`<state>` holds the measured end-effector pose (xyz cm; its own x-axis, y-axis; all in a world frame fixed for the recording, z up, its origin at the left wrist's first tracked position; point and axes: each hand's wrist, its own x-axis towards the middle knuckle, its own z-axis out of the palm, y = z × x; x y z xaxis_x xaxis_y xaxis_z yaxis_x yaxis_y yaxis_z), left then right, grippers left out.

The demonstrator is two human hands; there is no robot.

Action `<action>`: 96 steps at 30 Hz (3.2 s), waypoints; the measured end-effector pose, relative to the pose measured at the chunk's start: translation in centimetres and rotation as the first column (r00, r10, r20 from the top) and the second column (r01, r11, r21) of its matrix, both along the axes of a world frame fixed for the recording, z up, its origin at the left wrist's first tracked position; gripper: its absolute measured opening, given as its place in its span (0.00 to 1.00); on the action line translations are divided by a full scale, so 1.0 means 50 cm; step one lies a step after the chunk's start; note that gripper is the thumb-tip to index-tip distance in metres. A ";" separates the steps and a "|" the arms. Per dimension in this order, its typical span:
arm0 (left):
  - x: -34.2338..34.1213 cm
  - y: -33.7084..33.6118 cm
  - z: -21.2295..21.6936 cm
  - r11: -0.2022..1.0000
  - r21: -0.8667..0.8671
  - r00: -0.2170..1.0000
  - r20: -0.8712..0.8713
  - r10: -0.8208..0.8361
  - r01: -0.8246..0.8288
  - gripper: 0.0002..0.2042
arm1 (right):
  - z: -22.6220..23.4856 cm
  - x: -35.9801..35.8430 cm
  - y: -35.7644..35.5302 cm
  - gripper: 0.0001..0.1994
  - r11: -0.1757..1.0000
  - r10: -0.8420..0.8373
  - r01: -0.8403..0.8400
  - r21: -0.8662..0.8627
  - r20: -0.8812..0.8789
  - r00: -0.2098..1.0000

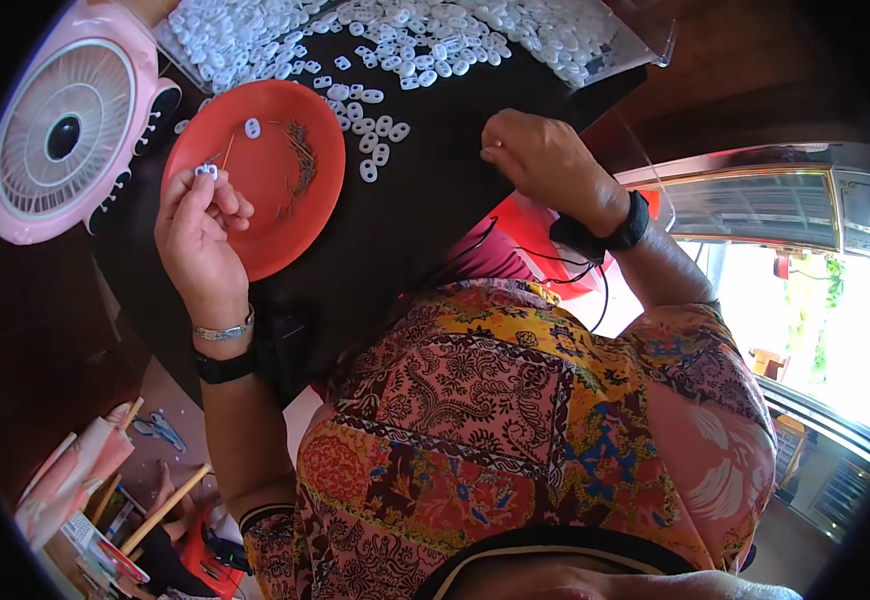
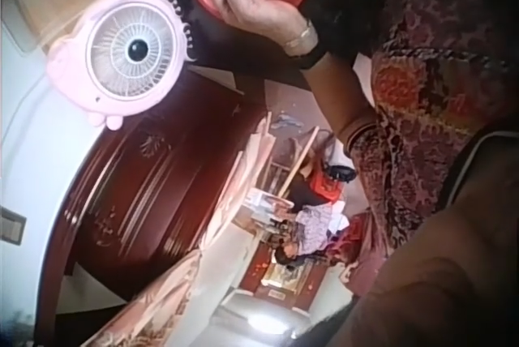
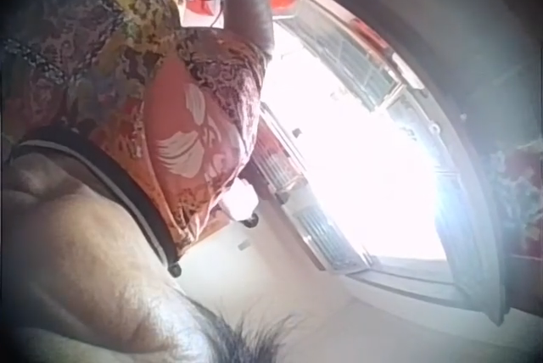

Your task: Sorting small white plastic components by picking them from a container and placing them onto a red plate.

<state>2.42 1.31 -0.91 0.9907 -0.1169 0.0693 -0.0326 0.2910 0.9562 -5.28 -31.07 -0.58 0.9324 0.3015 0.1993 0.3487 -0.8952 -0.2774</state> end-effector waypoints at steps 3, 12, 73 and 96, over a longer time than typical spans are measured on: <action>0.001 0.005 0.004 1.000 0.004 0.999 -0.025 0.023 -0.023 0.08 | 0.003 0.013 0.001 0.06 0.999 0.048 -0.048 0.003 -0.026 0.999; 0.003 0.004 0.001 0.998 0.002 0.997 -0.046 0.055 -0.055 0.09 | 0.068 0.200 0.164 0.09 0.672 0.348 -0.042 0.740 -0.265 0.899; -0.004 -0.005 -0.003 0.960 0.279 0.998 0.058 -0.003 -0.013 0.06 | 0.019 0.246 0.301 0.08 0.549 0.582 -0.176 0.817 -0.223 0.782; 0.015 0.023 0.001 0.984 0.089 0.988 0.005 0.156 -0.156 0.08 | 0.010 0.342 0.289 0.08 0.850 0.511 -0.524 0.059 0.154 0.846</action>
<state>3.19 2.44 -0.83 0.9974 0.0338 0.0636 -0.0691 0.1963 0.9781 11.84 -16.64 -0.08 0.6106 0.7066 0.3577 0.7920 -0.5461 -0.2731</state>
